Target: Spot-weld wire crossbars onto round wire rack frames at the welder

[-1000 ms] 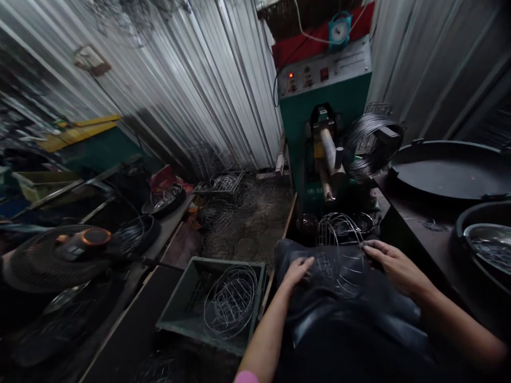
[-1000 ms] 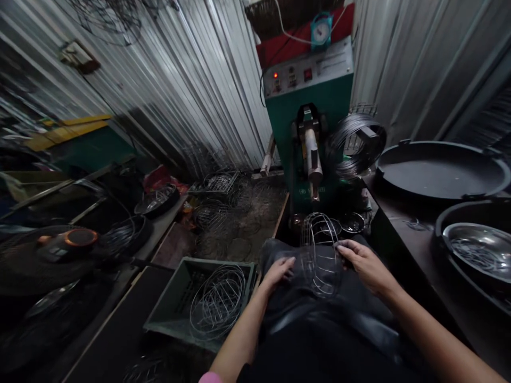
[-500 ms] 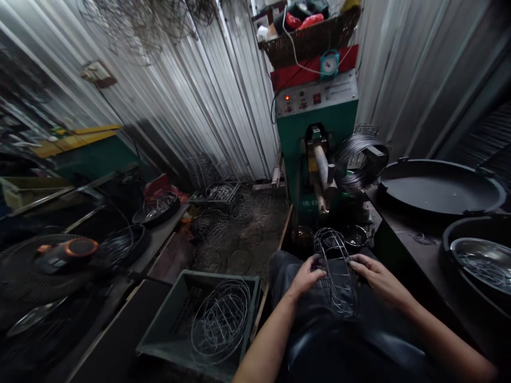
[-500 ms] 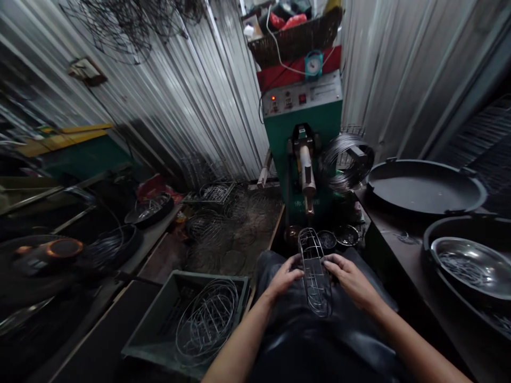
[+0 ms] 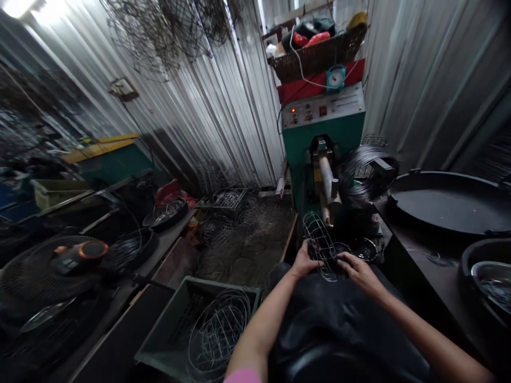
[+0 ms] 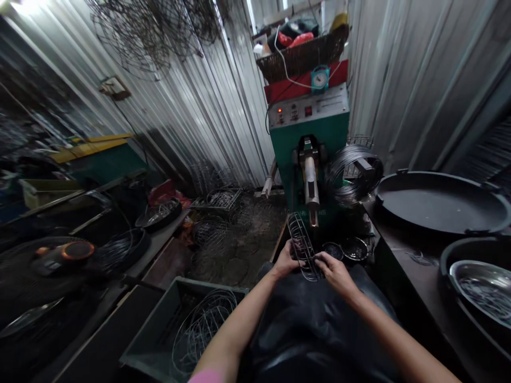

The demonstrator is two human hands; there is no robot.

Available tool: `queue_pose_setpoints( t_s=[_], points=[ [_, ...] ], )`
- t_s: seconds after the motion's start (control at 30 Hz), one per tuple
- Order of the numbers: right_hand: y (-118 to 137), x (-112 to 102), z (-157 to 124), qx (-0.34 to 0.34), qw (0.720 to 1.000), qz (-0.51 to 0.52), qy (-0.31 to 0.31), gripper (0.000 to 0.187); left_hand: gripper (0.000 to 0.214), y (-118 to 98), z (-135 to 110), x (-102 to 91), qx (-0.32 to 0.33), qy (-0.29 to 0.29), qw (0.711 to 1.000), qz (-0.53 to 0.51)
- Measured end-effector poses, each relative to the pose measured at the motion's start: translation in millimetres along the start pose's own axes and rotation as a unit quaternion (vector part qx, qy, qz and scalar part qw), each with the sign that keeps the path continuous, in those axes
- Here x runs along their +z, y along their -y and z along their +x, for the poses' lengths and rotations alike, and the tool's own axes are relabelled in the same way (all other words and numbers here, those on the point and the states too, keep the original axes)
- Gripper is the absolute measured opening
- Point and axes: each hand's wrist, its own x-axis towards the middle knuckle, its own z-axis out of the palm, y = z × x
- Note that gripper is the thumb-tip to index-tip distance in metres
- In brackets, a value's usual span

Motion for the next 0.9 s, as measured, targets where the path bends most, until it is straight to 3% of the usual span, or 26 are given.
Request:
queue_pose_setpoints(
  t_s=[0.1,0.27,0.57,0.9],
  points=[
    [-28.8,1.0,15.3,0.003,1.000,-0.027,-0.014,0.034,0.078,19.7,21.7,5.1,0.001,-0.020,1.000,0.022],
    [-56.6,-6.8,18.6,-0.007,0.998,-0.050,-0.034,0.030,0.071,42.7,34.7,23.3,0.000,-0.029,0.999,0.022],
    [-63.1,-15.7,19.8,0.006,0.997,-0.049,-0.067,0.028,0.067,48.4,50.9,37.6,0.019,-0.035,0.999,0.030],
    [-66.3,-15.2,17.8,0.042,0.998,-0.029,-0.043,0.027,0.065,44.5,40.9,36.5,-0.001,-0.018,0.999,0.038]
  ],
)
